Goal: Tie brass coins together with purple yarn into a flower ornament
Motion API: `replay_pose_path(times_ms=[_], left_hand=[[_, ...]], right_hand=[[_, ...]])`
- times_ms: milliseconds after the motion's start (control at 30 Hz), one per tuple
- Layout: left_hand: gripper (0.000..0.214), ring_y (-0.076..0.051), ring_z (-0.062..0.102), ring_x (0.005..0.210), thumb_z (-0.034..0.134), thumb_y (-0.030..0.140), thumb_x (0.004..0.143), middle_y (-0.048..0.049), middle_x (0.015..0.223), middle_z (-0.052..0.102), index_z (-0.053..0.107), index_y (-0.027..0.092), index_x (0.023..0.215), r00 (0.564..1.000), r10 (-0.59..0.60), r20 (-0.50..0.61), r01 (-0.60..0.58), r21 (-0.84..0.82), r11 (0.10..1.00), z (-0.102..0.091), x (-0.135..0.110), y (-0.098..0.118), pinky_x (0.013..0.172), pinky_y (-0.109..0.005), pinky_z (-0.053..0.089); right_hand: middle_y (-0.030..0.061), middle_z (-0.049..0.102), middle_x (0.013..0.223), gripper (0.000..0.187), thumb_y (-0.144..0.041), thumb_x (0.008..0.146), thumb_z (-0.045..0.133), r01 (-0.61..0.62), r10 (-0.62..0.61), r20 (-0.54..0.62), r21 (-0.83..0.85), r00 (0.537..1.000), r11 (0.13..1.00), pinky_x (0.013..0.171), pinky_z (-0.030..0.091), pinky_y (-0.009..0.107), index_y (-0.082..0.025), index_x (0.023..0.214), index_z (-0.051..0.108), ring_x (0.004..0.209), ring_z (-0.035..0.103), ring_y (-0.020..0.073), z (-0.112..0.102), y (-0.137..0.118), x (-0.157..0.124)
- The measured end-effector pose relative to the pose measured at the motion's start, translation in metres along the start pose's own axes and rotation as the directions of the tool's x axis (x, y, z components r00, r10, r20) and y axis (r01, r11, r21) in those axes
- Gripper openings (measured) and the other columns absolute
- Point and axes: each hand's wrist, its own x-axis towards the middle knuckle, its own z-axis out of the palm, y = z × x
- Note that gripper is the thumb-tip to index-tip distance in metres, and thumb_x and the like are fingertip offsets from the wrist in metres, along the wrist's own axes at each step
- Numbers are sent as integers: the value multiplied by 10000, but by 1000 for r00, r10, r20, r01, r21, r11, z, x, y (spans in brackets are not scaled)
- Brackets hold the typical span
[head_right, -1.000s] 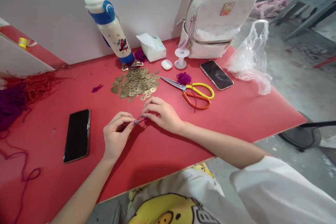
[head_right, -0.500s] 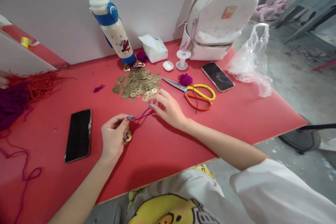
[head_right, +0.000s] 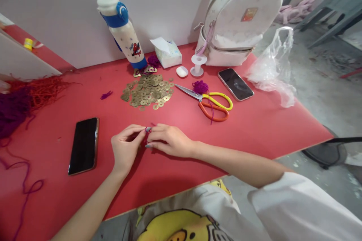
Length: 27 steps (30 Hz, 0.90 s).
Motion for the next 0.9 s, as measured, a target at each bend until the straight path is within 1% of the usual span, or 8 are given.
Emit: replay_pose_path(times_ms=[67,133,233,333,500,733,833,900], left_hand=[[102,-145,646,669,700,217,798,-27,726,711,739,175,714,998,28,51,-32,74,997,1,2,-1,603,-228,504],[111,-147,650,674,688,220,813,-32,745,722,733,173,724,992,39,119,-53,121,991,1,3,-1,607,-229,502],[115,-163,675,733,659,231,846,-46,813,744,742,176,790,983,51,177,-75,131,989,1,5,-2,663,-243,528],[136,-176,693,768,636,243,868,-62,866,756,754,178,849,979,41,202,-65,110,992,1,5,-1,699,-260,551],[127,-189,707,764,646,224,852,-67,860,767,766,188,842,974,51,221,-74,96,993,2,4,0,683,-272,561],[120,-173,700,749,662,234,855,-59,840,761,768,187,825,976,56,210,-75,84,994,2,3,0,666,-249,557],[126,-168,693,738,662,245,857,-61,833,751,761,181,815,980,62,188,-76,69,995,2,3,0,646,-241,554],[125,-168,693,743,661,244,857,-61,836,747,757,180,811,980,76,183,-88,60,994,1,3,0,654,-242,558]], right_hand=[[54,622,828,221,-221,1004,461,42,-42,-6,-23,999,999,728,446,306,-182,857,621,766,523,176,-4,-2,0],[60,619,829,228,-202,1003,436,35,-37,-31,-50,999,998,726,435,314,-186,860,613,772,512,185,-8,-2,0],[52,603,799,255,-201,1010,414,-39,33,-121,-43,992,998,743,428,321,-191,819,583,775,514,186,-14,2,1],[43,572,775,264,-233,1015,425,-113,100,-227,-47,969,992,730,416,317,-191,798,570,770,509,185,-19,7,2],[49,576,775,291,-296,1018,437,-155,137,-292,-39,947,987,726,428,317,-189,804,602,770,524,189,-22,12,3],[32,614,729,367,-351,1019,442,-160,182,-301,96,936,982,700,436,282,-172,761,632,718,557,152,-23,9,5],[6,562,649,431,-367,1032,395,-209,246,-321,145,914,967,642,411,265,-162,719,608,621,512,126,-26,9,4],[-4,552,641,392,-375,1021,427,-249,284,-321,145,903,958,610,397,256,-157,760,624,594,489,119,-28,11,4]])
